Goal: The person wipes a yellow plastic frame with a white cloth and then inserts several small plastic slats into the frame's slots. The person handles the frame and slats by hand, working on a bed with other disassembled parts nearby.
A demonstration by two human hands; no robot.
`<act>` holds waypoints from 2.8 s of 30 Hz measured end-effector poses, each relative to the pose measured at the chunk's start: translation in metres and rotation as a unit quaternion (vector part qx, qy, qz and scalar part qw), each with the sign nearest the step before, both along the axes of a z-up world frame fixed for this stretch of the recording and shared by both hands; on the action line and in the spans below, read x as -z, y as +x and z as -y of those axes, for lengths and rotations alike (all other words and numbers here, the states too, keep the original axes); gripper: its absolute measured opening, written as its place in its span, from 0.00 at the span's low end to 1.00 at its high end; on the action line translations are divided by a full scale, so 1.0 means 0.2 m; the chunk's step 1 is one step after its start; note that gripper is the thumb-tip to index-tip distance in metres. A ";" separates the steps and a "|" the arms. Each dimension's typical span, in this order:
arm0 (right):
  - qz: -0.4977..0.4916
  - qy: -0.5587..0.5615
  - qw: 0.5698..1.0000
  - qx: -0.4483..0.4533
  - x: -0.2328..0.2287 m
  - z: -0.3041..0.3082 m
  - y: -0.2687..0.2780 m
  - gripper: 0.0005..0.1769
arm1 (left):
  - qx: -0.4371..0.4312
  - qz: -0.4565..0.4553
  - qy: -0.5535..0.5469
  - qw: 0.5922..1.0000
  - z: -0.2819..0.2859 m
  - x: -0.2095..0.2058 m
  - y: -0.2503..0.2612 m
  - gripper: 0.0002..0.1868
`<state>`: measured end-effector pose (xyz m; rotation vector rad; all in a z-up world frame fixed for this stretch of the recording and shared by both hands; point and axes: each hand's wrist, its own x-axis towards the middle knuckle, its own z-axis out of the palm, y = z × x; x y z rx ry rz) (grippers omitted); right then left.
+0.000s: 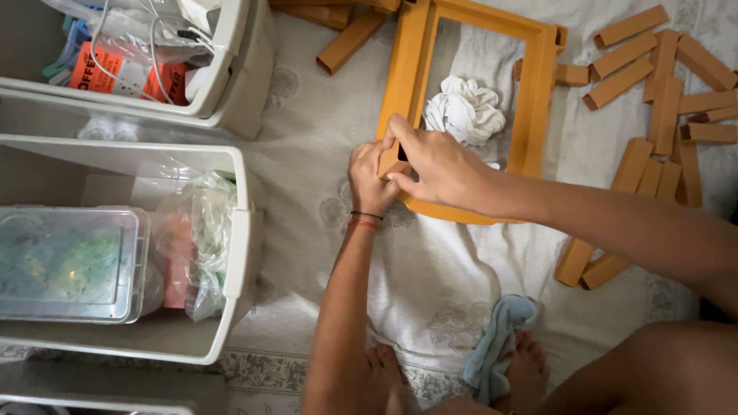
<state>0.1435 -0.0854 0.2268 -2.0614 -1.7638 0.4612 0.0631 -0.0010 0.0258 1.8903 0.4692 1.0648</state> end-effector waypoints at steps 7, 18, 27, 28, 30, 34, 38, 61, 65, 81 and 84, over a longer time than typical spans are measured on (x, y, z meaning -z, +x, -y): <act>0.016 0.039 0.999 -0.031 0.03 -0.02 -0.04 0.25 | -0.004 0.040 -0.030 0.999 0.02 0.03 -0.01 0.20; 0.160 0.064 0.978 -0.117 0.07 0.02 -0.22 0.30 | 0.056 0.065 -0.041 0.995 0.02 0.06 -0.05 0.15; -0.048 -0.041 0.996 -0.058 0.01 -0.05 0.03 0.23 | 0.046 0.065 -0.176 0.981 0.09 0.05 -0.09 0.25; -0.054 -0.066 0.995 -0.053 -0.01 -0.05 0.06 0.23 | 0.050 0.075 -0.205 0.975 0.10 0.05 -0.11 0.30; -0.066 -0.118 0.990 -0.049 -0.03 -0.06 0.11 0.24 | 0.069 0.083 -0.262 0.959 0.12 0.04 -0.15 0.36; -0.035 -0.102 0.994 -0.034 -0.09 -0.06 0.17 0.25 | 0.106 0.071 -0.287 0.949 0.11 -0.02 -0.23 0.39; -0.031 -0.137 0.990 0.003 -0.06 -0.02 0.15 0.26 | 0.076 0.021 -0.202 0.976 0.11 -0.06 -0.26 0.38; -0.031 -0.085 0.996 0.015 -0.01 -0.05 0.11 0.27 | 0.251 0.013 -0.308 0.918 -0.04 0.02 -0.35 0.25; -0.030 -0.082 0.996 0.014 -0.02 -0.05 0.09 0.27 | 0.225 0.020 -0.311 0.923 -0.04 0.07 -0.33 0.23; -0.059 0.005 0.998 -0.004 -0.01 0.01 0.02 0.26 | 0.218 0.052 -0.319 0.921 0.00 0.06 -0.33 0.24; -0.054 0.013 0.998 -0.004 0.01 0.02 0.00 0.26 | 0.214 0.049 -0.331 0.918 0.01 0.06 -0.33 0.24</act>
